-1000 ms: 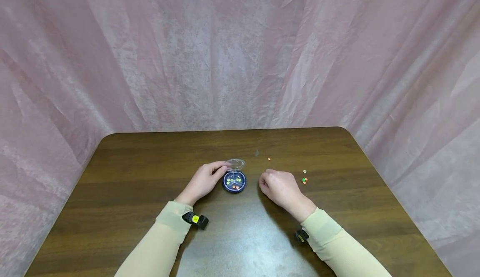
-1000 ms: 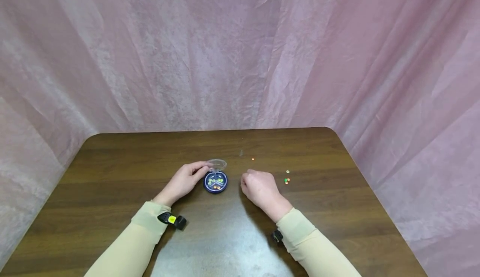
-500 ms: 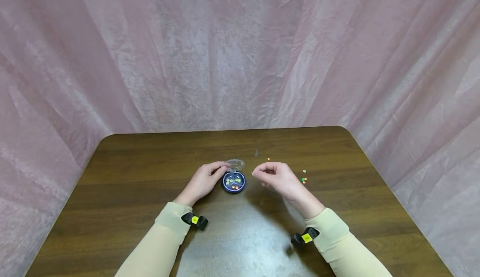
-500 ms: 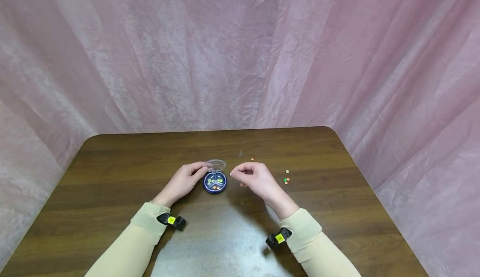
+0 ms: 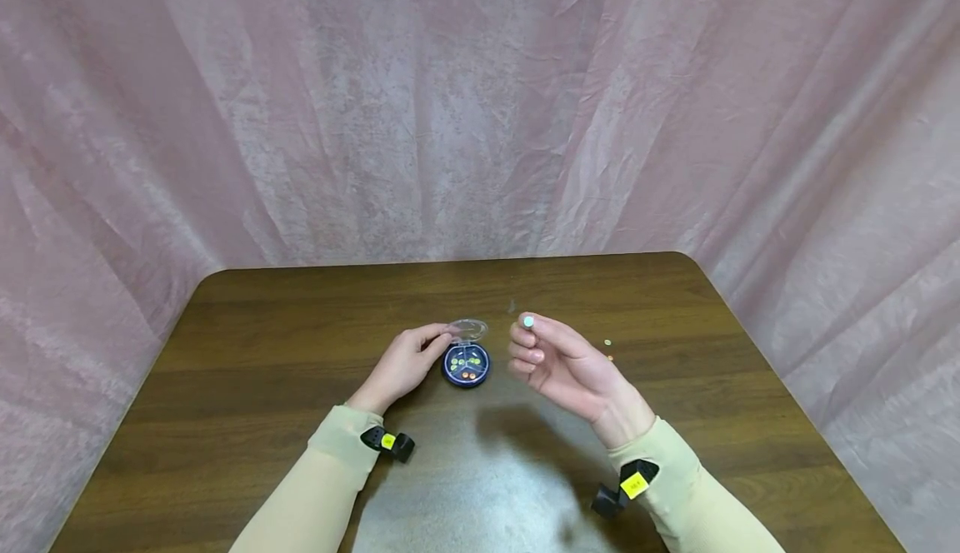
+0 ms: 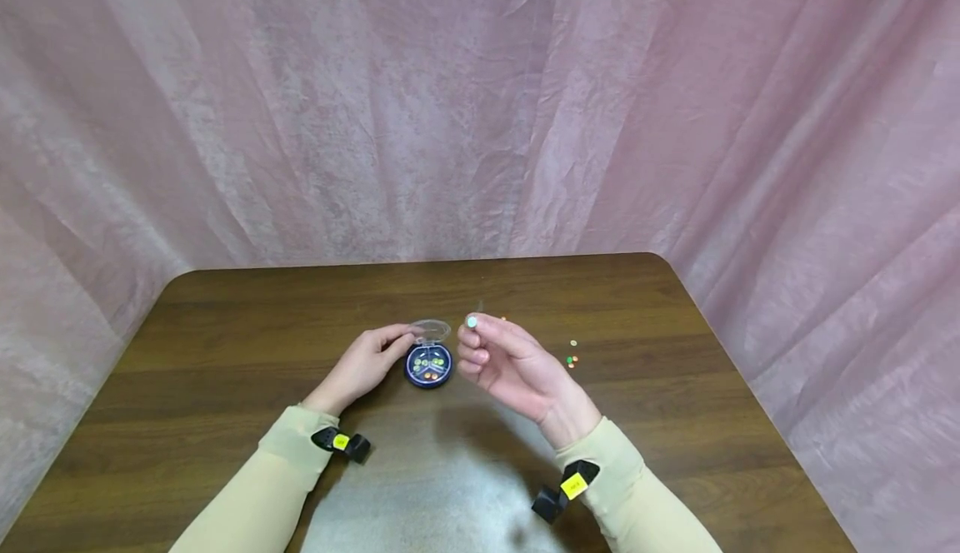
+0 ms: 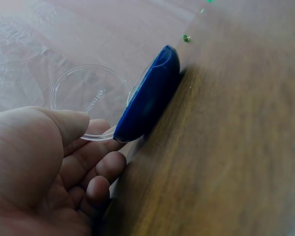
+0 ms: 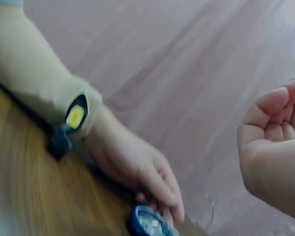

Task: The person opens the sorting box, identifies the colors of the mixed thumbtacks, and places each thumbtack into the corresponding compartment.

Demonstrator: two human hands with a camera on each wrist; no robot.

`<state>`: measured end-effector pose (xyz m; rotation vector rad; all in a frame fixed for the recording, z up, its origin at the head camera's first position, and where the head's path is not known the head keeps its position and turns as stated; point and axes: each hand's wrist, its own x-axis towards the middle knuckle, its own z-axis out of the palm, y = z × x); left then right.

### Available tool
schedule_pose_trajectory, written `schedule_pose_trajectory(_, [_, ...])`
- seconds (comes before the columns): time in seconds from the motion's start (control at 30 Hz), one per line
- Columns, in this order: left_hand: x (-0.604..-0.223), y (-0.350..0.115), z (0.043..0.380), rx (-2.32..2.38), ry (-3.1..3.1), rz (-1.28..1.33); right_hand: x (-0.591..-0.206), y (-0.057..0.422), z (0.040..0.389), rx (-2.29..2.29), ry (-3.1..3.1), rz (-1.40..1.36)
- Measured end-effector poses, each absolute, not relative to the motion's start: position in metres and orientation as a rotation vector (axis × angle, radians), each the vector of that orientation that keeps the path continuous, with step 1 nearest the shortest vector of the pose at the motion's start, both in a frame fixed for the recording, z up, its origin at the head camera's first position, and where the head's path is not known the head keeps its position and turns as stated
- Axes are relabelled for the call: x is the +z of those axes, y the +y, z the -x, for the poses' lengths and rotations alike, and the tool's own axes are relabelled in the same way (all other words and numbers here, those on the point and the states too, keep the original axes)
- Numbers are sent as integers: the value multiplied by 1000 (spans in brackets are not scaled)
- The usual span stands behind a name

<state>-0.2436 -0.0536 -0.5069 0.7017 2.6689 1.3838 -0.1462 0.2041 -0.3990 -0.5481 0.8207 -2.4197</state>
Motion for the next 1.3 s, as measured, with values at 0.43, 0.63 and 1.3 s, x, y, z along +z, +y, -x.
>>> schedule_pose_trajectory(0.43, [-510, -58, 243, 1393, 2667, -703, -370, 188, 130, -2350, 683, 794])
schedule_pose_trajectory(0.63, [-512, -59, 241, 1399, 2653, -673, -373, 186, 130, -2354, 840, 731])
schedule_pose_trajectory(1.3, [-508, -55, 247, 1399, 2662, -730, -436, 142, 188, -439, 3307, 788])
